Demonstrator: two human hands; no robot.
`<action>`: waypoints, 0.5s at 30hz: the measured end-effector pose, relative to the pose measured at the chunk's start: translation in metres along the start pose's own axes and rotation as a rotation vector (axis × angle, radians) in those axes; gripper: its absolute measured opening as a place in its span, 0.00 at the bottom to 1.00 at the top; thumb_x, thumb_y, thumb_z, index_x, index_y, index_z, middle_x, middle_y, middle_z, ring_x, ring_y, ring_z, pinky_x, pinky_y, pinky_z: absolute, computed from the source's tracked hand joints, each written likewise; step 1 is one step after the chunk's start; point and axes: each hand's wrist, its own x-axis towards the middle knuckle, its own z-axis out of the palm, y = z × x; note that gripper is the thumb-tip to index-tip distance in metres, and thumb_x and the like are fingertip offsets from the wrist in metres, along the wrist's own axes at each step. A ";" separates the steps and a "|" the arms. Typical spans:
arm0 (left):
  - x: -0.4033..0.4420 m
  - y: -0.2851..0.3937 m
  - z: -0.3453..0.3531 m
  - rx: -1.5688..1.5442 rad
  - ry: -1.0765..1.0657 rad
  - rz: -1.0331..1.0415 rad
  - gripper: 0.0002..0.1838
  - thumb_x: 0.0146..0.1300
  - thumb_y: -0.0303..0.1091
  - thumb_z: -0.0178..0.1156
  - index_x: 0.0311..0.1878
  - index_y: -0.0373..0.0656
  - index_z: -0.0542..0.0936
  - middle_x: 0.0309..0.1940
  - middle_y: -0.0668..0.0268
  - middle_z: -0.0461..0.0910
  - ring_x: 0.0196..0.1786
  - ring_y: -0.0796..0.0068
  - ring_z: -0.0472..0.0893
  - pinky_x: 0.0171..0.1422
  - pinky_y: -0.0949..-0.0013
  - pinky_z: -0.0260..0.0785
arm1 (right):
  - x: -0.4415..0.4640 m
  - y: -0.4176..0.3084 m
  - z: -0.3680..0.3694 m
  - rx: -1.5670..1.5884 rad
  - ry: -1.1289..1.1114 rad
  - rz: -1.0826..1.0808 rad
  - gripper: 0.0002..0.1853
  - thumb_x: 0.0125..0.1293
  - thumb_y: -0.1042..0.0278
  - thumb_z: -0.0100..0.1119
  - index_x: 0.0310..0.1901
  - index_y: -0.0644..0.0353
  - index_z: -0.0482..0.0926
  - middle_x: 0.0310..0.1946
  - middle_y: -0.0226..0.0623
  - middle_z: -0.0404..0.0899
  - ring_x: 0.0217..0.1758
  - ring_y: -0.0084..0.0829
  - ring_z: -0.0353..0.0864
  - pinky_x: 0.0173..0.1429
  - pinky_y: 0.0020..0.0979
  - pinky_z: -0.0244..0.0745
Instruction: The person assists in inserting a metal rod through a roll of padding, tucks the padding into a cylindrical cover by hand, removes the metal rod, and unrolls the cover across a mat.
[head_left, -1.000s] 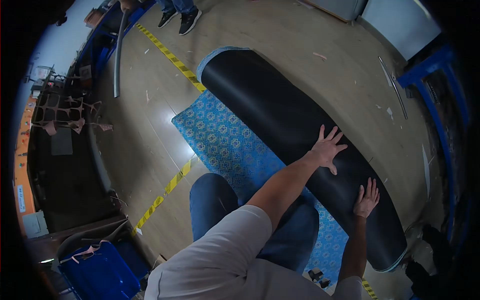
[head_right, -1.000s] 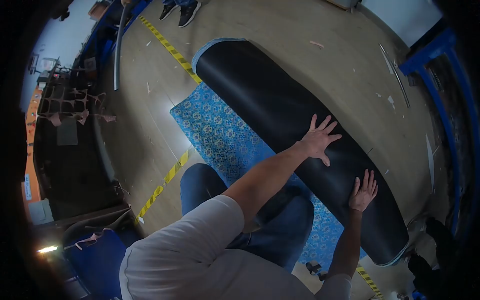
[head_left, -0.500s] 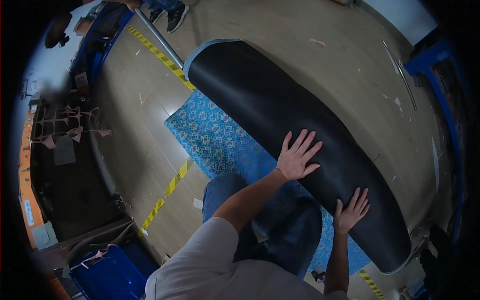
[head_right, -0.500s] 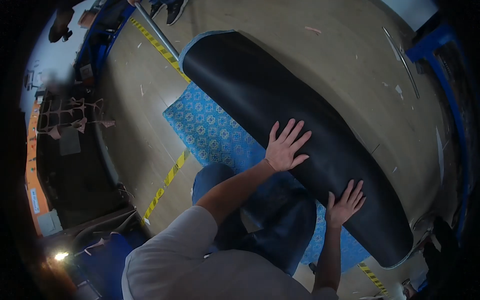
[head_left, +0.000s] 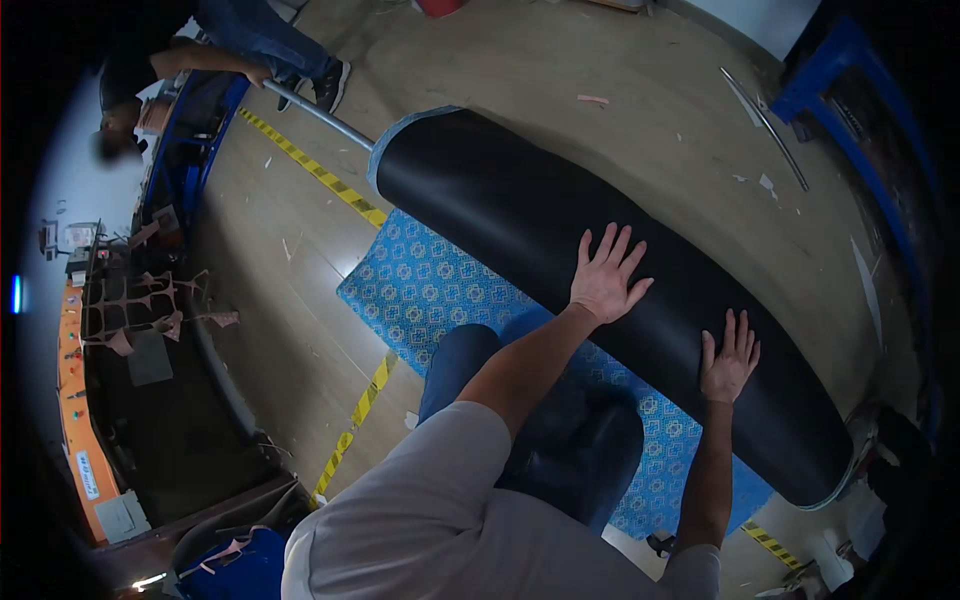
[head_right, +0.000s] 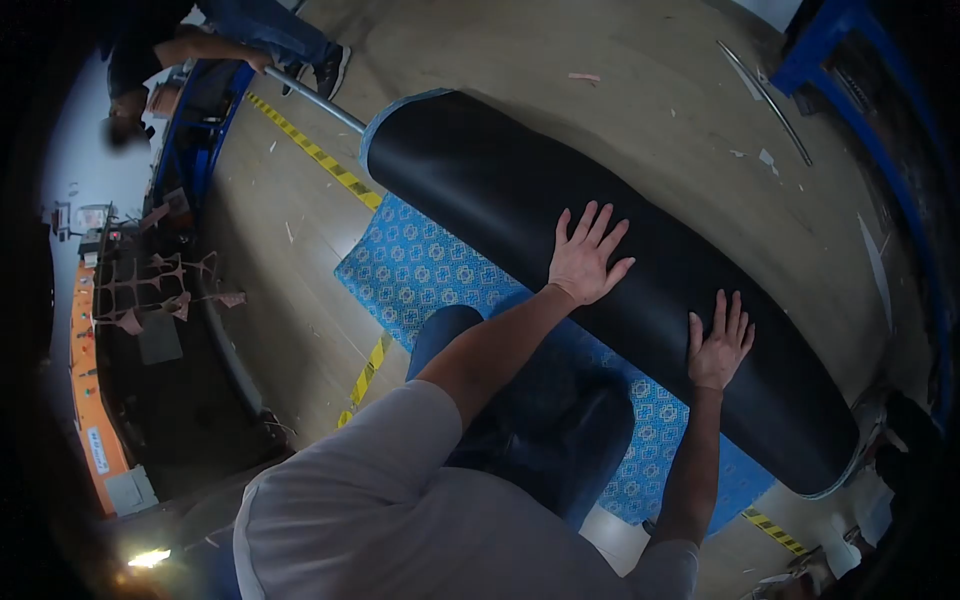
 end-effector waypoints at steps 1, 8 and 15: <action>0.002 0.000 0.000 0.003 -0.016 0.000 0.35 0.75 0.63 0.49 0.78 0.54 0.70 0.82 0.55 0.60 0.85 0.52 0.53 0.85 0.34 0.36 | 0.001 0.001 0.001 0.006 -0.010 0.014 0.34 0.78 0.37 0.49 0.80 0.41 0.64 0.82 0.35 0.59 0.82 0.49 0.61 0.86 0.55 0.47; 0.004 0.000 -0.005 -0.010 -0.111 0.005 0.35 0.76 0.61 0.47 0.80 0.55 0.66 0.83 0.54 0.56 0.87 0.51 0.49 0.85 0.34 0.34 | -0.007 -0.031 -0.006 0.022 0.039 0.117 0.33 0.80 0.43 0.50 0.79 0.48 0.65 0.82 0.40 0.60 0.80 0.50 0.63 0.85 0.56 0.48; -0.002 -0.031 -0.023 -0.385 -0.212 0.101 0.39 0.76 0.58 0.51 0.83 0.50 0.60 0.84 0.55 0.53 0.88 0.56 0.43 0.86 0.33 0.26 | 0.029 -0.197 -0.042 0.549 0.016 0.138 0.34 0.79 0.44 0.51 0.77 0.57 0.67 0.80 0.52 0.60 0.82 0.53 0.61 0.83 0.54 0.53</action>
